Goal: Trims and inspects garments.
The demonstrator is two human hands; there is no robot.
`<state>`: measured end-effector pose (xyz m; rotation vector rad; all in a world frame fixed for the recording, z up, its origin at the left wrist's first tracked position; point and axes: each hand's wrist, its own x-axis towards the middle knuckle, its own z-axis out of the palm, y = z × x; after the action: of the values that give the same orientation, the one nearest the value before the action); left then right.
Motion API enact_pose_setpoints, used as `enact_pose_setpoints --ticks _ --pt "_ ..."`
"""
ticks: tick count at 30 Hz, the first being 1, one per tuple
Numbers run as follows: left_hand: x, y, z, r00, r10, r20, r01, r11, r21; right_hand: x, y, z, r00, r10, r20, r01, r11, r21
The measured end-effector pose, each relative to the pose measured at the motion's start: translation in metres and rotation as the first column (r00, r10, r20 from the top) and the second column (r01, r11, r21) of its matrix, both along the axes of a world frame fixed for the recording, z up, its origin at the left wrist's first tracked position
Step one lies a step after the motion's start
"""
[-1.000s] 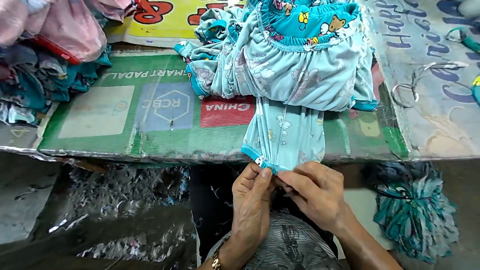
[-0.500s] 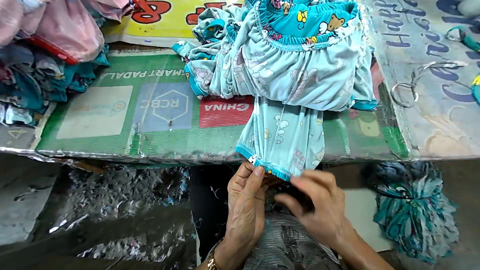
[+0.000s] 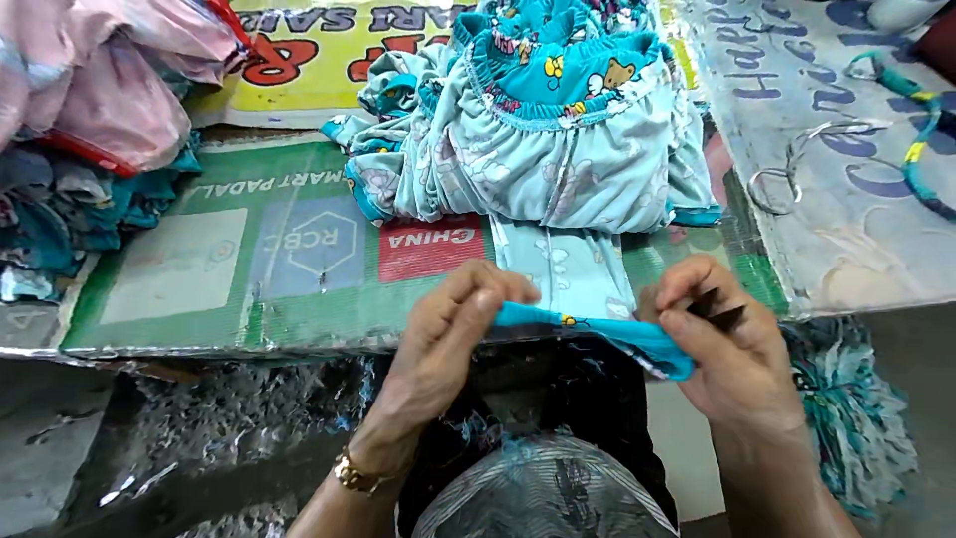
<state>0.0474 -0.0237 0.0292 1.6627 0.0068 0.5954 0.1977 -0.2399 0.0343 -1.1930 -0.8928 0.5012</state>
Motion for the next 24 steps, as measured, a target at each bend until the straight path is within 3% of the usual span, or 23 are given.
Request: enact_pose_setpoints --ticks 1,3,6,8,10,12,15,17,19,20,22,24 --pt "0.001 0.0 0.004 1.0 -0.016 0.002 0.016 0.986 -0.167 0.003 -0.002 0.002 0.996 -0.016 -0.091 0.021 0.999 0.048" --pt "0.003 0.0 0.011 1.0 -0.014 0.024 0.021 0.934 -0.357 0.01 -0.005 0.007 0.98 -0.053 -0.191 0.074 0.992 0.107" --pt "0.009 -0.003 0.015 0.999 -0.015 0.037 0.031 0.879 -0.476 0.013 -0.006 0.011 0.969 -0.075 -0.235 0.107 0.986 0.124" --pt "0.012 -0.004 0.017 1.0 -0.014 0.019 0.021 0.883 -0.468 0.015 -0.005 0.012 0.972 -0.077 -0.222 0.104 0.989 0.109" --pt "0.014 -0.003 0.016 0.999 -0.015 -0.041 0.001 0.948 -0.317 0.017 -0.001 0.012 0.978 -0.059 -0.198 0.076 0.994 0.081" --pt "0.014 0.0 0.012 0.992 -0.03 -0.122 0.029 0.999 -0.016 0.02 0.005 0.013 0.983 -0.026 -0.182 0.037 0.998 0.058" --pt "0.015 0.001 0.013 0.98 -0.051 -0.19 0.093 0.971 0.218 0.024 0.012 0.014 0.992 0.007 -0.127 -0.004 1.0 0.025" --pt "0.017 0.002 0.014 0.977 -0.079 -0.197 0.126 0.963 0.238 0.026 0.016 0.011 1.0 -0.017 -0.026 0.016 0.999 -0.045" --pt "0.021 0.001 0.014 0.973 -0.094 -0.209 0.142 0.964 0.226 0.027 0.021 0.007 0.979 -0.078 0.187 0.107 0.983 -0.149" --pt "0.022 0.0 0.013 0.971 -0.098 -0.218 0.145 0.966 0.214 0.026 0.023 0.006 0.922 -0.126 0.367 0.21 0.957 -0.201" --pt "0.025 -0.004 0.01 0.966 -0.09 -0.242 0.139 0.971 0.193 0.023 0.025 0.004 0.673 -0.207 0.71 0.45 0.876 -0.172" --pt "0.025 -0.006 0.007 0.957 -0.084 -0.278 0.133 0.977 0.166 0.022 0.023 0.004 0.533 -0.28 0.798 0.522 0.851 -0.05"
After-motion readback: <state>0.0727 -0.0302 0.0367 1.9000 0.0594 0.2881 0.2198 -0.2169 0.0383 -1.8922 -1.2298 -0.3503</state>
